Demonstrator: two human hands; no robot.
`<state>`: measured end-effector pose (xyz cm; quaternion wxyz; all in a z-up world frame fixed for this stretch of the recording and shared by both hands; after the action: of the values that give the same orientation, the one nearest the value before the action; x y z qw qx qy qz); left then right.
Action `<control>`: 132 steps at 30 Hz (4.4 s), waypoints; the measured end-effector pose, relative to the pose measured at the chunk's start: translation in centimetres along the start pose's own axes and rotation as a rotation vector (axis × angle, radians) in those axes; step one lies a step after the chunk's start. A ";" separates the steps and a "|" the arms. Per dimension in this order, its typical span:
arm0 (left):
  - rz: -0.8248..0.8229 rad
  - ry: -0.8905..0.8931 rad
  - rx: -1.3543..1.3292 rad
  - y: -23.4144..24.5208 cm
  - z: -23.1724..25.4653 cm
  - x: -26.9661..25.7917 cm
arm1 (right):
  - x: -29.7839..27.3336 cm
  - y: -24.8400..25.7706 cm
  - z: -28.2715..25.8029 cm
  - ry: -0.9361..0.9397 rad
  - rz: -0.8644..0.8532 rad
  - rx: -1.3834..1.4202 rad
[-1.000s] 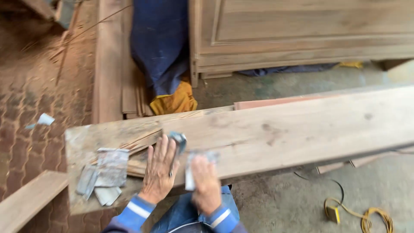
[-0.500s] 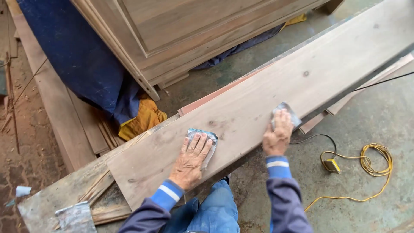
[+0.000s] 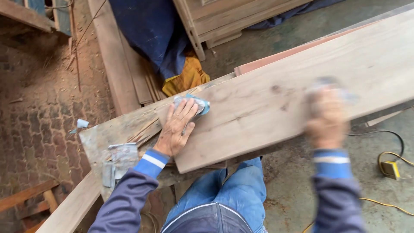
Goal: The recorder is sanding a long wooden plank using manual sandpaper and an electric orbital sander.
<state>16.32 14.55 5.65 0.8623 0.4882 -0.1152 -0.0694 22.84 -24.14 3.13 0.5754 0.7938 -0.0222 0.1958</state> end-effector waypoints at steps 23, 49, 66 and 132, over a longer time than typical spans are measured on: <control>0.196 -0.230 0.174 -2.6 3.7 0.1 | -5.3 2.7 -5.6 -0.039 0.085 0.226; 0.040 -0.603 0.154 -41.5 52.5 51.2 | 16.6 10.9 76.9 -0.505 0.337 0.152; 0.022 -0.458 0.080 -39.9 53.5 50.9 | 8.2 8.6 49.3 -0.426 0.327 0.180; 0.358 -0.456 -0.297 -77.1 109.5 68.1 | -22.2 21.9 146.4 -1.412 0.112 0.403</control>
<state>52.19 -131.34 2.84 0.8746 0.3010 -0.3781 -0.0402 38.43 -170.70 -22.80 0.2562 0.8189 -0.3914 -0.3326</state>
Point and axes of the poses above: each hand's wrist, its own x-axis towards the middle knuckle, its own y-axis out of the back of the hand, z = x × y, the point moved 8 cm from there along x, towards the middle knuckle, and after that the axes turned 7 degrees about z, right-handed, at the moved point
